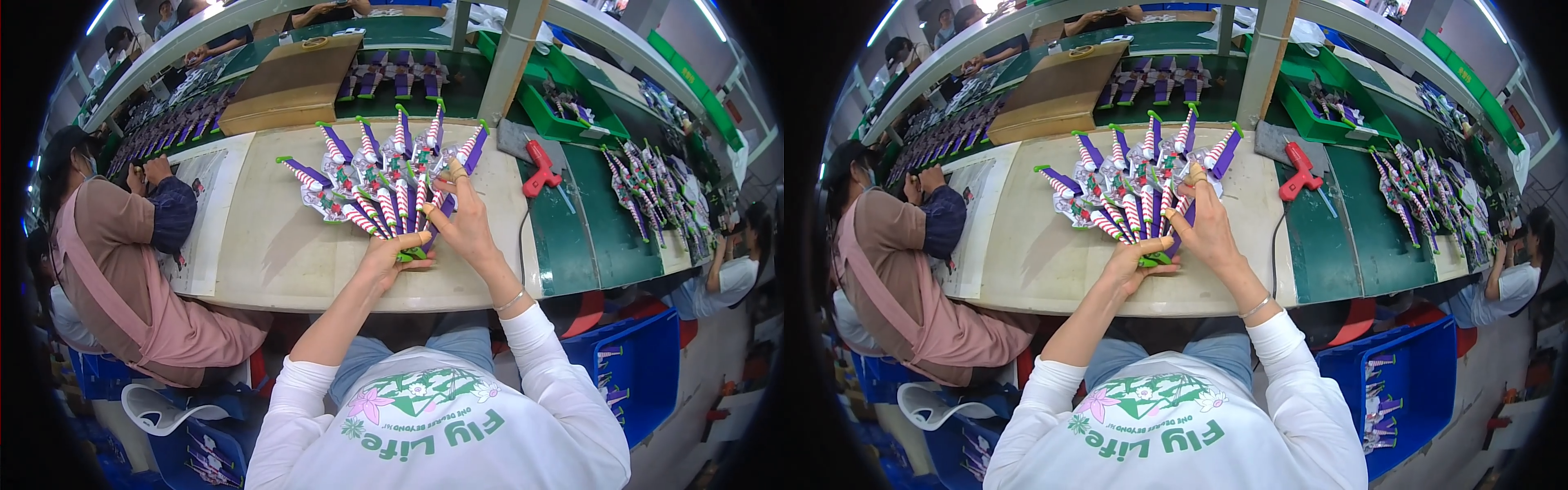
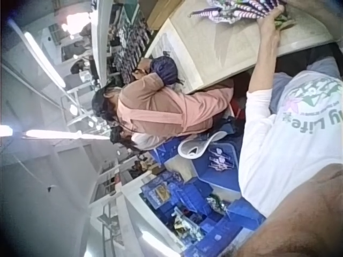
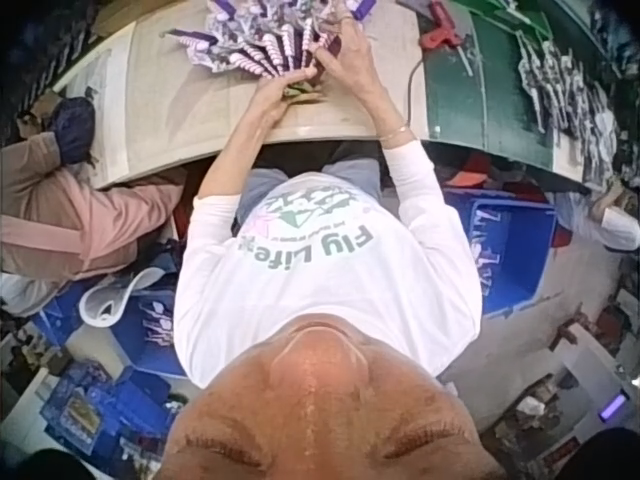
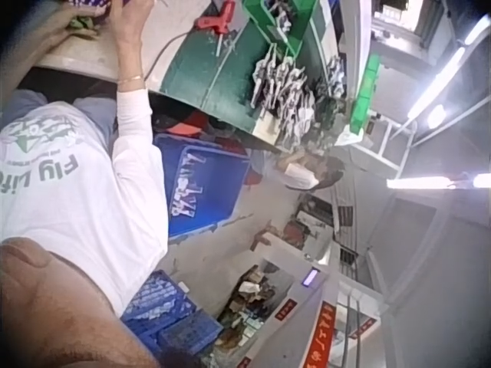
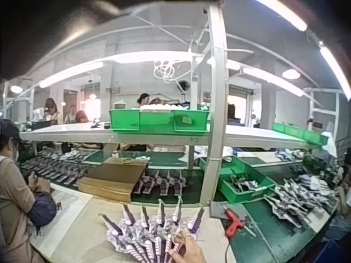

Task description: The person assembles plastic toy components into finished toy units using a hot glue gun.

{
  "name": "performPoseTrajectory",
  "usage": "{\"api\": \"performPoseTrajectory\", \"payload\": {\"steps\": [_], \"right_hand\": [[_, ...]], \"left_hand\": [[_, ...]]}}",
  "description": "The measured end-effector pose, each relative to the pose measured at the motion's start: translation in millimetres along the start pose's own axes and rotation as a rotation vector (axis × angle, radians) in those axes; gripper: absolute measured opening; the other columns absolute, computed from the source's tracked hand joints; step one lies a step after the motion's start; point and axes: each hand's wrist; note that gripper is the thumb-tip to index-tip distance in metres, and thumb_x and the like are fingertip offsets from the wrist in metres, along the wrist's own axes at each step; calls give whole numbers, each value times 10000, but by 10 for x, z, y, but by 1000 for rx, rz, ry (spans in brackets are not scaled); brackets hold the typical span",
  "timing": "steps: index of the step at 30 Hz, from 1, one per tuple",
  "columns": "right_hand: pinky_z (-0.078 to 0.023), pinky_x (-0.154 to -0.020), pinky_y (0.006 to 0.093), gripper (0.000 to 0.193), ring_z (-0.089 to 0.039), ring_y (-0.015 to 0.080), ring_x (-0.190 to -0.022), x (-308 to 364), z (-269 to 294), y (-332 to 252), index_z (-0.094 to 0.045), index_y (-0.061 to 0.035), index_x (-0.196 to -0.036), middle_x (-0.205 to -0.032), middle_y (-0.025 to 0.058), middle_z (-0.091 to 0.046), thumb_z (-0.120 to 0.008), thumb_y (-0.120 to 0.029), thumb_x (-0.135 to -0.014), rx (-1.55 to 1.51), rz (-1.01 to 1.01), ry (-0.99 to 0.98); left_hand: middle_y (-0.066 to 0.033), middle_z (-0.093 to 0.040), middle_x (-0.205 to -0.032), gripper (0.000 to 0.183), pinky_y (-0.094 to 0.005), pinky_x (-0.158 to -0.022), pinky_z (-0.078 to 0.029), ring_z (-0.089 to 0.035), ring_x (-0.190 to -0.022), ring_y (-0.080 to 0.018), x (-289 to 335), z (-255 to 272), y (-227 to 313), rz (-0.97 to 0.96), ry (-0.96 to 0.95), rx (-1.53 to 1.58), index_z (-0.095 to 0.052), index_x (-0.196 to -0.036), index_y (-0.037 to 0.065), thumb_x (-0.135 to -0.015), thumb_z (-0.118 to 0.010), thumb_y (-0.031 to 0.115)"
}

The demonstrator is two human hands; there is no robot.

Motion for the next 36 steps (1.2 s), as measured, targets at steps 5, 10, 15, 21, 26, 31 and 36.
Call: {"api": "performPoseTrajectory", "payload": {"steps": [5, 10, 15, 21, 26, 31, 36], "right_hand": [[-502, -886, 377, 729, -642, 315, -1056, 1, -34, 48, -349, 107, -1380, -1161, 242, -599, -726, -76, -783, 8, -18, 9], [-491, -904, 387, 704, -624, 332, -1060, -31, -40, 98, -364, 96, -1379, -1160, 244, -601, -713, -87, -796, 115, -20, -57], [-471, -928, 402, 686, -583, 364, -1098, 15, -90, -17, -373, 100, -1371, -1199, 255, -571, -705, -98, -805, 159, -101, -85], [-453, -949, 419, 681, -554, 382, -1132, 51, -157, 76, -365, 120, -1364, -1261, 289, -515, -702, -102, -815, 104, -1, -15], [-480, -944, 403, 730, -569, 386, -1162, -17, -138, 73, -310, 129, -1393, -1361, 301, -436, -704, -101, -824, 111, 47, 16], [-479, -955, 395, 777, -564, 383, -1177, 5, -172, 30, -280, 135, -1405, -1348, 304, -444, -720, -112, -813, 30, 4, 33], [-446, -997, 395, 811, -531, 402, -1205, -51, -184, 56, -271, 142, -1401, -1341, 317, -444, -730, -140, -795, 128, 13, -25]], "left_hand": [[-139, -679, -951, 266, -445, -707, -620, -695, -804, -313, 1, -24, 22, 13, 7, -6, -629, -1068, -14, -817, -705, 29], [-135, -678, -955, 260, -441, -717, -618, -693, -809, -304, -4, -6, 19, 13, -6, -17, -629, -1070, -15, -824, -700, 35], [-131, -679, -955, 245, -439, -718, -616, -693, -805, -286, 15, -8, 28, 1, -30, -13, -634, -1064, -7, -837, -696, 62], [-129, -682, -940, 226, -444, -713, -615, -695, -792, -276, 37, -27, 53, -2, -24, -16, -638, -1053, -4, -841, -689, 57], [-141, -680, -941, 226, -444, -715, -615, -695, -792, -285, 14, -18, 39, 13, -18, -22, -635, -1055, -11, -848, -684, 65], [-153, -677, -943, 242, -447, -718, -615, -694, -800, -301, 18, -28, 47, 23, -5, -8, -624, -1069, -21, -851, -681, 67], [-118, -659, -949, 311, -417, -670, -622, -694, -766, -284, 0, -34, 40, 16, -20, 25, -574, -1117, 19, -828, -687, 37]]}}
Point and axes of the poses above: each hand's wrist, its own x-axis away from the middle knuckle, its own z-axis out of the back of the hand, y = z × x
